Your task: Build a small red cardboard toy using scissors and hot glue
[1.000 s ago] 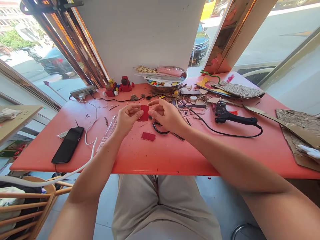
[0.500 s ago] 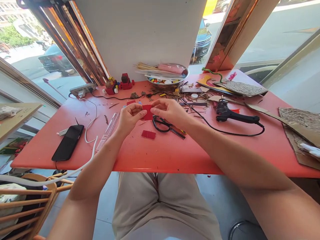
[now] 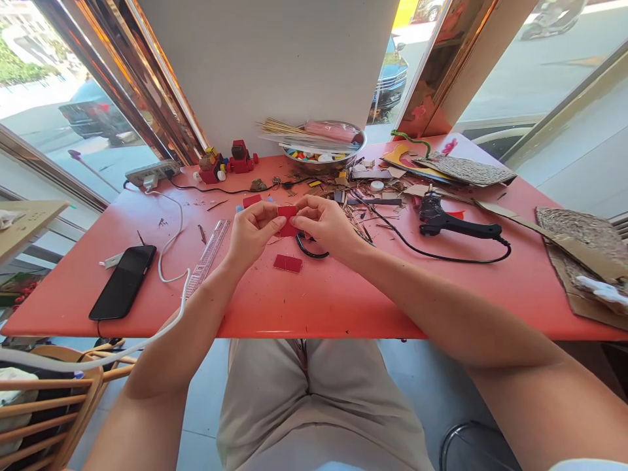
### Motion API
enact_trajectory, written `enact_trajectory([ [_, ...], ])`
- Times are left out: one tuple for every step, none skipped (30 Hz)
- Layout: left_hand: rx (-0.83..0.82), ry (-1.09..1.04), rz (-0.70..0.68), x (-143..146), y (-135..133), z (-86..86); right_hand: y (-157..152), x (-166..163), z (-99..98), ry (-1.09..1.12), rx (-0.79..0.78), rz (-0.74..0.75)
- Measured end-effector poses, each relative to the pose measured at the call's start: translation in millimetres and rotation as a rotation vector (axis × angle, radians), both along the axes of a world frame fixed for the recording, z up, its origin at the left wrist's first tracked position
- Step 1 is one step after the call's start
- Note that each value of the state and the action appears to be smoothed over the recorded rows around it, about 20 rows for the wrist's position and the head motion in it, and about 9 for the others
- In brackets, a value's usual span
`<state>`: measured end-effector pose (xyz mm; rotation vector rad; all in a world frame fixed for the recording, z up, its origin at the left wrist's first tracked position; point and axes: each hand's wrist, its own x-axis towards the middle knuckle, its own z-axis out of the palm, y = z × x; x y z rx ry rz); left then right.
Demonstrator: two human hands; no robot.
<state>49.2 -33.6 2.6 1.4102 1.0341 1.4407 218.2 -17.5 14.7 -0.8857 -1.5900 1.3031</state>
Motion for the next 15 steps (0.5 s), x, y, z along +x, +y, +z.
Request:
enact_trajectory([
  [-0.007, -0.019, -0.005, -1, 1, -0.7, 0, 0, -0.7, 0.009, 0.007, 0.0],
  [-0.022, -0.044, -0.013, -1, 1, -1.4, 0, 1, -1.1, 0.021, 0.015, 0.005],
  [-0.043, -0.073, -0.027, -3, 2, -2.1, 1, 2, -1.1, 0.035, 0.023, 0.016],
  [-0.069, -0.107, -0.051, -4, 3, -2.9, 1, 3, -0.7, 0.054, 0.032, 0.03],
  [-0.098, -0.143, -0.085, -6, 4, -3.5, 2, 4, -0.1, 0.077, 0.038, 0.046],
  [-0.129, -0.176, -0.126, -7, 4, -4.0, 2, 5, 0.7, 0.098, 0.04, 0.065],
  [-0.162, -0.204, -0.172, -9, 5, -4.4, 3, 6, 1.3, 0.114, 0.036, 0.092],
  [-0.193, -0.225, -0.217, -10, 5, -4.7, 4, 7, 1.7, 0.123, 0.026, 0.127],
  [-0.223, -0.241, -0.259, -10, 5, -5.0, 4, 7, 1.7, 0.125, 0.011, 0.17],
  [-0.248, -0.252, -0.294, -11, 5, -5.4, 5, 7, 1.3, 0.124, -0.008, 0.215],
  [-0.267, -0.258, -0.321, -11, 5, -6.0, 5, 6, 0.5, 0.125, -0.029, 0.253],
  [-0.278, -0.259, -0.338, -11, 5, -6.7, 5, 6, -0.5, 0.132, -0.049, 0.274],
  [-0.284, -0.252, -0.345, -10, 6, -7.6, 5, 5, -1.6, 0.147, -0.064, 0.27],
  [-0.284, -0.235, -0.337, -10, 7, -8.6, 5, 5, -2.6, 0.162, -0.074, 0.246],
  [-0.279, -0.21, -0.313, -10, 7, -9.7, 6, 5, -3.4, 0.168, -0.079, 0.207],
])
